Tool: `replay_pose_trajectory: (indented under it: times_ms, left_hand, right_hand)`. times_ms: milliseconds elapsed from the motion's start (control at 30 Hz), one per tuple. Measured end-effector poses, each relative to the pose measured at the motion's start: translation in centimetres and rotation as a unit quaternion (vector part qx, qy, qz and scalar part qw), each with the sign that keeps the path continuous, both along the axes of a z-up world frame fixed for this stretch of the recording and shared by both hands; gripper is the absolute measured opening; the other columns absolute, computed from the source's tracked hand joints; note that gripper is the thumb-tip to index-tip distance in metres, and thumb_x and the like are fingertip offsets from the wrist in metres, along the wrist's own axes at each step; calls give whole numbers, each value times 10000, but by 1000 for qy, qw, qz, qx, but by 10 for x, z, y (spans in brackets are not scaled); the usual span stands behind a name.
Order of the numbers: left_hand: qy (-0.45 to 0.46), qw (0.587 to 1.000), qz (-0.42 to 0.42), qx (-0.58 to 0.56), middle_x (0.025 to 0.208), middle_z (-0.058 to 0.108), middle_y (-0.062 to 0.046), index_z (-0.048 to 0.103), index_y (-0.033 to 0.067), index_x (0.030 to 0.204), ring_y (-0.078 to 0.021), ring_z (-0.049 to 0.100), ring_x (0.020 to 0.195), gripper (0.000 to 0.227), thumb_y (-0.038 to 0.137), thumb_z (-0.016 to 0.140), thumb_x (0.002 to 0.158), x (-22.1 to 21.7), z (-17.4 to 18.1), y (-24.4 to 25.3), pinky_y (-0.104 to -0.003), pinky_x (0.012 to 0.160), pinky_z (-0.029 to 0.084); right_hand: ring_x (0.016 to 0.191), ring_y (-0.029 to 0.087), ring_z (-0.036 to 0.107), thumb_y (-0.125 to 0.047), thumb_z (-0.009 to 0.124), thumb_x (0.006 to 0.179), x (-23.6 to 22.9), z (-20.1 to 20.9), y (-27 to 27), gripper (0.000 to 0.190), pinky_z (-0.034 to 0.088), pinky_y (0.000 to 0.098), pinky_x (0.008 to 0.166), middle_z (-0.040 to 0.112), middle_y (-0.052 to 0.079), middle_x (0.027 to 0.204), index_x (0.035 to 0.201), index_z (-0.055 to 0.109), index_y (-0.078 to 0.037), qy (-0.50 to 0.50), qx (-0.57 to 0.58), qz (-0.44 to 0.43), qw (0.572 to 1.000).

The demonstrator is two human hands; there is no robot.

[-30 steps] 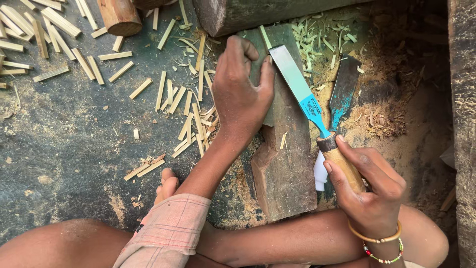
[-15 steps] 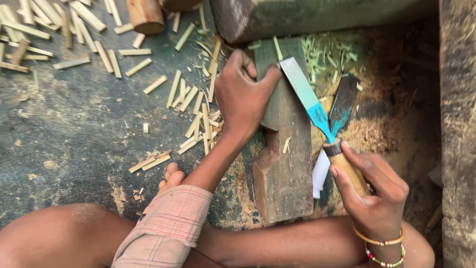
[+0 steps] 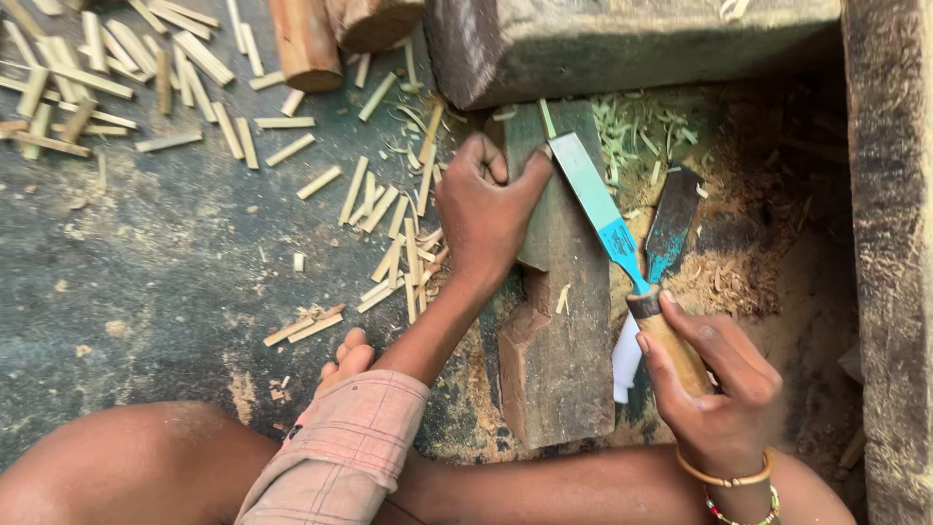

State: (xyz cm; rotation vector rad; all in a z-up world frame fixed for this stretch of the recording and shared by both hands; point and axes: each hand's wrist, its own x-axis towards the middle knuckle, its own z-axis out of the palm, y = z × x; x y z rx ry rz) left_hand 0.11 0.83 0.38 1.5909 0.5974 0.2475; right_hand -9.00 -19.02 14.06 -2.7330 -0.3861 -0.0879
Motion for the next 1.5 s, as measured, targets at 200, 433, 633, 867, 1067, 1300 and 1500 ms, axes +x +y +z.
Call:
replay_pose_trajectory:
  times_ms: [200,433,633,867,1067,1300,1500]
  left_hand:
    - [24,999,11,-22,610,456,-12,388,103,691,-131,434,567,480,328,795,807,-2,9,-3,-354,515,378]
    - [7,998,23,-51,604,475,-16,405,96,706,-113,454,582,449,316,781,816,-3,17,1,-324,527,406]
    - [21,999,-14,-31,591,482,-11,439,98,689,-112,440,546,476,365,814,808,-2,6,5,-324,494,368]
    - [-4,1000,-20,-17,632,475,15,452,117,726,-106,433,559,454,362,823,822,-1,5,3,-314,496,366]
    - [-9,999,-41,20,625,482,15,426,120,736,-104,461,552,483,353,844,804,-2,10,7,-311,495,407]
    - [-8,999,-34,15,621,484,22,428,122,745,-84,461,541,447,307,821,851,-1,9,4,-289,482,393]
    - [-45,999,-23,-15,636,446,36,423,119,761,-63,413,575,437,271,816,880,-3,4,2,-277,490,354]
  right_hand:
    - [798,174,700,-56,809,847,-2,-21,-8,394,545,283,703,736,117,938,1233,730,-39,-10,28,20,999]
    - [794,178,690,-47,800,848,9,-34,13,433,541,292,689,727,131,932,1273,717,-61,-23,33,15,999]
    - [843,144,687,-33,787,904,-3,-27,12,425,542,257,723,738,119,986,1321,707,-44,-23,82,-41,996]
    - [747,104,686,-50,813,880,-14,0,-3,398,490,211,616,743,115,959,1266,721,-11,14,61,-64,996]
    - [860,137,712,-65,802,892,-5,-2,0,387,535,233,729,742,144,1043,1265,715,-8,19,72,-42,996]
    - [874,174,714,-48,808,861,3,8,6,392,538,274,761,743,144,1006,1242,727,-8,40,37,-39,998]
    - [852,177,719,-47,811,838,9,19,8,387,544,279,728,737,149,970,1212,727,3,41,14,-8,999]
